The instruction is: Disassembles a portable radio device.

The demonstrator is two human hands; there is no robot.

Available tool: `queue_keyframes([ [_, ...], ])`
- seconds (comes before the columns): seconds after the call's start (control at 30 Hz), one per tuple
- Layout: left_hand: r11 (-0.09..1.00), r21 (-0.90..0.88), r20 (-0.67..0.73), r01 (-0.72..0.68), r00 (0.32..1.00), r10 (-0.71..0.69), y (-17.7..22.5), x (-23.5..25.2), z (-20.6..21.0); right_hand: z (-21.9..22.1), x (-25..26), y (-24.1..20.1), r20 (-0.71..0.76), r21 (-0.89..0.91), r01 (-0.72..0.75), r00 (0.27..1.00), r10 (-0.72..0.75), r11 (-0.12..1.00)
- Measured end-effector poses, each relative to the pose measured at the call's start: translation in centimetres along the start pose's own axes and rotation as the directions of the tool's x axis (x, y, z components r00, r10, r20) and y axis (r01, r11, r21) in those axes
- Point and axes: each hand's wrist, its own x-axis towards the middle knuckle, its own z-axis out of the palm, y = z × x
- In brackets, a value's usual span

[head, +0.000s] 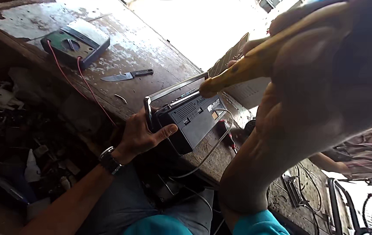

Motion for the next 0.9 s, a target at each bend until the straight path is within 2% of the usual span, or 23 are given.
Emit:
queue_keyframes([
  [0.07,1.000,0.009,0.011,0.004,1.000,-0.004,0.1,-0.1,-0.1,0.5,0.3,0.0,-0.068,-0.140,0.067,0.995,-0.077,0.988],
  [0.1,1.000,0.013,0.013,0.005,1.000,-0.005,0.1,-0.1,-0.1,0.2,0.4,-0.1,-0.034,-0.139,0.051,0.998,-0.057,0.989],
  [0.2,1.000,0.017,0.012,0.001,1.000,-0.001,0.2,0.0,-0.1,-0.7,0.2,-0.7,0.169,0.049,-0.107,0.981,0.097,0.993],
  [0.3,1.000,0.000,0.022,0.018,1.000,-0.018,0.3,-0.1,-0.2,0.5,-0.4,-0.6,0.016,0.068,-0.086,0.996,0.085,0.994],
  [0.4,1.000,-0.008,0.018,0.010,1.000,-0.010,0.3,0.0,-0.2,1.9,0.0,-0.2,-0.179,-0.194,0.024,0.982,-0.059,0.981],
  [0.47,1.000,-0.015,0.021,0.009,1.000,-0.009,0.2,-0.1,-0.2,1.3,0.4,-0.4,-0.084,-0.234,-0.009,0.996,-0.011,0.972],
  [0.53,1.000,-0.014,0.024,0.014,1.000,-0.014,0.2,-0.1,-0.3,0.0,0.5,-0.5,0.131,-0.042,-0.082,0.988,0.087,0.996],
  [0.57,1.000,-0.016,0.023,0.016,1.000,-0.015,0.2,-0.1,-0.2,-0.3,0.4,-0.5,0.168,0.073,-0.115,0.981,0.102,0.991],
  [0.63,1.000,-0.006,0.016,0.016,1.000,-0.016,0.2,-0.2,-0.2,0.0,0.2,-0.3,0.121,0.164,-0.119,0.988,0.100,0.979],
  [0.67,1.000,0.000,0.019,0.018,1.000,-0.018,0.2,-0.3,-0.2,0.3,0.0,-0.2,0.072,0.133,-0.100,0.993,0.091,0.986],
  [0.77,1.000,-0.004,0.031,0.022,0.999,-0.021,0.2,-0.1,-0.3,1.2,0.0,-0.5,-0.036,-0.120,-0.028,0.999,0.024,0.992],
  [0.83,1.000,0.012,0.027,0.021,0.999,-0.021,0.2,0.0,-0.2,1.0,0.2,-0.7,0.032,-0.109,-0.036,0.999,0.040,0.993],
  [0.9,1.000,0.025,0.022,0.018,1.000,-0.019,0.3,0.0,-0.2,-0.2,0.6,-0.7,0.189,0.071,-0.118,0.977,0.103,0.990],
])
